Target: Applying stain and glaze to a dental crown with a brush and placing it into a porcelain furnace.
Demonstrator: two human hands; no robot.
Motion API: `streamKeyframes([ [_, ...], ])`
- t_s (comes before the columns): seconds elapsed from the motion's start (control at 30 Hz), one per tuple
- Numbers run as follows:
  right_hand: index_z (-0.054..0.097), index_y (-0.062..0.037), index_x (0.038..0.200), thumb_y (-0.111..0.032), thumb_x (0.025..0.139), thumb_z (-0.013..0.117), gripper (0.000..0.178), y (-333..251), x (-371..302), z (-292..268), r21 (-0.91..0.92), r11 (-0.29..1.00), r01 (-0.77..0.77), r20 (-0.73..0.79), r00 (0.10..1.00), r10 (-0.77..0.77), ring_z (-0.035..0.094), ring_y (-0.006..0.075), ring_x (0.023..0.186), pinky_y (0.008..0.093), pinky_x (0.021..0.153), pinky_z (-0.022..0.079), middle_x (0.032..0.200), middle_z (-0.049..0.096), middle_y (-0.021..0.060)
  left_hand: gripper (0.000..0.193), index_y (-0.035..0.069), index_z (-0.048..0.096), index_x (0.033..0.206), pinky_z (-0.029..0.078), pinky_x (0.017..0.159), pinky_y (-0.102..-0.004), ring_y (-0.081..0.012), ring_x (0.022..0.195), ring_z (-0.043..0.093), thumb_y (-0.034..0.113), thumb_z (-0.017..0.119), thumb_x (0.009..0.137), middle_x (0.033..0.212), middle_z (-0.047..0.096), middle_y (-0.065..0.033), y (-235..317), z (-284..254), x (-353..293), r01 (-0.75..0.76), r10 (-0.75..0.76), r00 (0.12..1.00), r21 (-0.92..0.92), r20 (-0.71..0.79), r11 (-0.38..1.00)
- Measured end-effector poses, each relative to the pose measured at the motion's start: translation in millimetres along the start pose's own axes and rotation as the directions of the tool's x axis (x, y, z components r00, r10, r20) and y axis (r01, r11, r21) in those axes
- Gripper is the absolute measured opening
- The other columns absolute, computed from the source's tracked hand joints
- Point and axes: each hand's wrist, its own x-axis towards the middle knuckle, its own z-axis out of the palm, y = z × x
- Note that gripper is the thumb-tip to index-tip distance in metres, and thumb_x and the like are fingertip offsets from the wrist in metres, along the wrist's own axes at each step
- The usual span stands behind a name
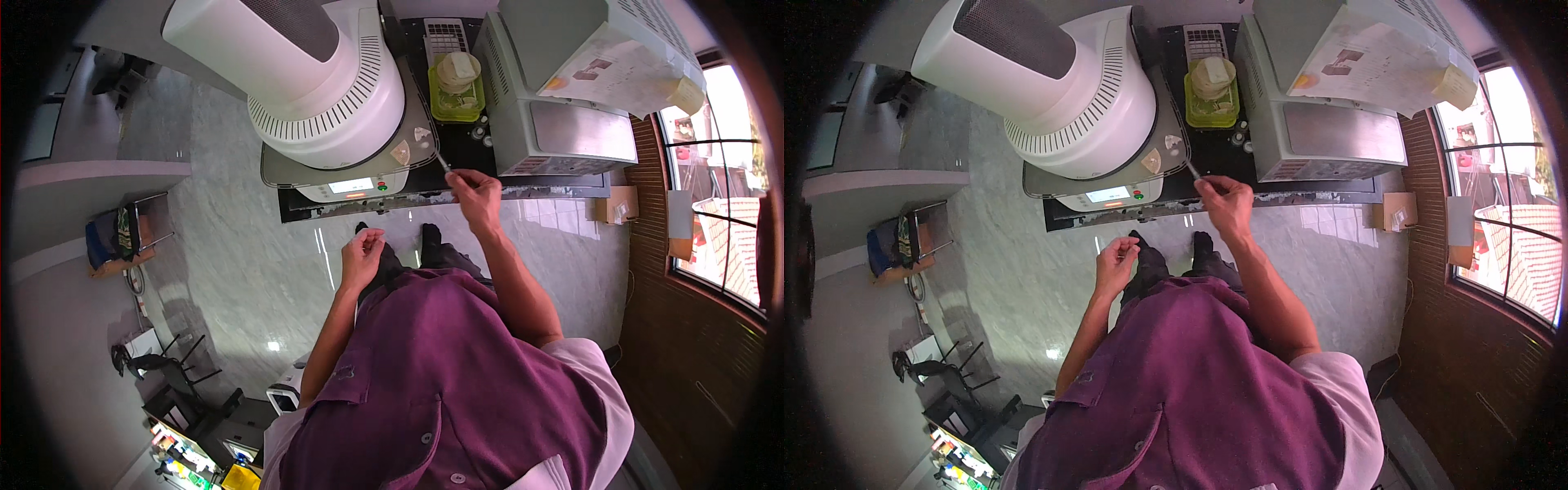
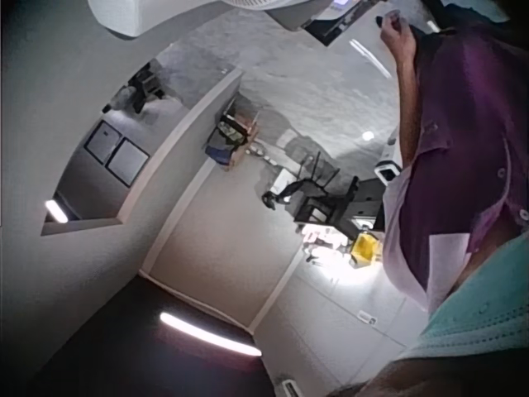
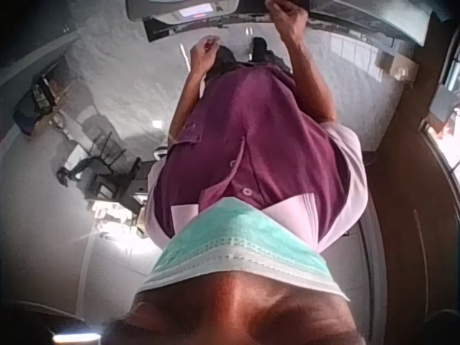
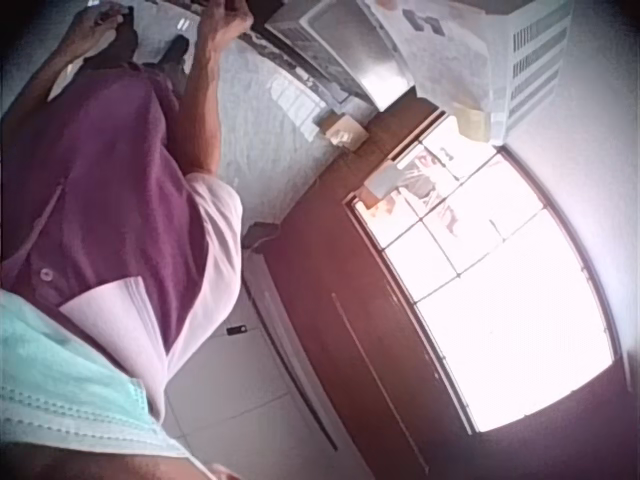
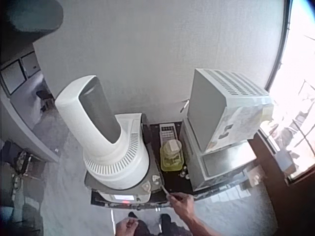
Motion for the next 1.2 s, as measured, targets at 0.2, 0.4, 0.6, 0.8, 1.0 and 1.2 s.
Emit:
streamKeyframes([
  [0.2, 0.074, 0.005, 0.098, -0.016, 0.085, 0.076, 0.025, -3, -6, 3, 0.021, 1.0, -0.008, 0.067, 0.998, 0.006, 0.055, 0.0076, 0.058, 0.0241, 0.053, 0.046, 0.07, 0.066, 0.0023, 0.02, 0.002, 0.068, 0.11, 0.052, 0.074, -0.0252, -0.0097, 0.08, 0.064, 0.01, 0.065, 0.093, 0.092, 0.071, -0.0042, -5, 1, 1, 0.006, -0.006, 1.0, -0.008, 0.01, 1.0],
  [0.4, 0.074, 0.0048, 0.097, -0.015, 0.084, 0.076, 0.024, -4, -4, 3, -0.036, 0.998, 0.052, -0.06, 0.997, -0.054, 0.056, 0.0077, 0.057, 0.0239, 0.052, 0.045, 0.068, 0.066, 0.0025, 0.021, 0.001, 0.067, 0.112, 0.052, 0.075, -0.0257, -0.0106, 0.082, 0.065, 0.01, 0.064, 0.093, 0.092, 0.07, -0.0038, -5, 2, 1, 0.017, -0.017, 0.999, -0.018, 0.027, 1.0],
  [0.6, 0.074, 0.0045, 0.095, -0.015, 0.084, 0.075, 0.023, -1, 0, 1, 0.028, 0.999, 0.043, -0.08, 0.996, -0.041, 0.055, 0.007, 0.057, 0.0241, 0.051, 0.043, 0.068, 0.065, 0.0016, 0.021, 0.001, 0.067, 0.112, 0.052, 0.075, -0.0263, -0.0113, 0.082, 0.065, 0.01, 0.064, 0.093, 0.094, 0.071, -0.0055, 1, 0, 1, 0.011, -0.011, 1.0, 0.014, 0.023, 1.0],
  [0.8, 0.074, 0.0041, 0.094, -0.016, 0.084, 0.076, 0.023, 2, -3, 4, -0.033, 0.999, 0.02, 0.008, 1.0, -0.02, 0.055, 0.0068, 0.057, 0.0239, 0.052, 0.045, 0.068, 0.065, 0.0011, 0.02, 0.001, 0.067, 0.111, 0.052, 0.077, -0.0265, -0.0112, 0.082, 0.065, 0.008, 0.063, 0.093, 0.094, 0.071, -0.0058, 1, 0, -2, 0.025, -0.025, 1.0, -0.001, 0.007, 1.0],
  [1.0, 0.075, 0.0033, 0.096, -0.019, 0.084, 0.076, 0.025, 8, -3, 3, -0.052, 0.998, 0.02, 0.014, 1.0, -0.019, 0.056, 0.0076, 0.058, 0.0236, 0.054, 0.047, 0.069, 0.066, 0.0015, 0.02, 0.001, 0.067, 0.111, 0.052, 0.078, -0.0263, -0.0109, 0.083, 0.065, 0.008, 0.064, 0.093, 0.094, 0.071, -0.0057, 2, 1, -3, 0.015, -0.014, 1.0, -0.026, 0.011, 1.0],
  [1.2, 0.075, 0.0033, 0.096, -0.018, 0.085, 0.075, 0.024, 7, 2, 1, -0.02, 0.997, 0.076, -0.038, 0.996, -0.076, 0.054, 0.0072, 0.057, 0.0245, 0.051, 0.044, 0.068, 0.065, 0.0015, 0.02, 0.0, 0.067, 0.111, 0.053, 0.079, -0.0266, -0.0114, 0.084, 0.065, 0.009, 0.064, 0.094, 0.094, 0.071, -0.006, 0, -1, -4, 0.044, -0.044, 0.999, -0.004, 0.001, 0.999],
])
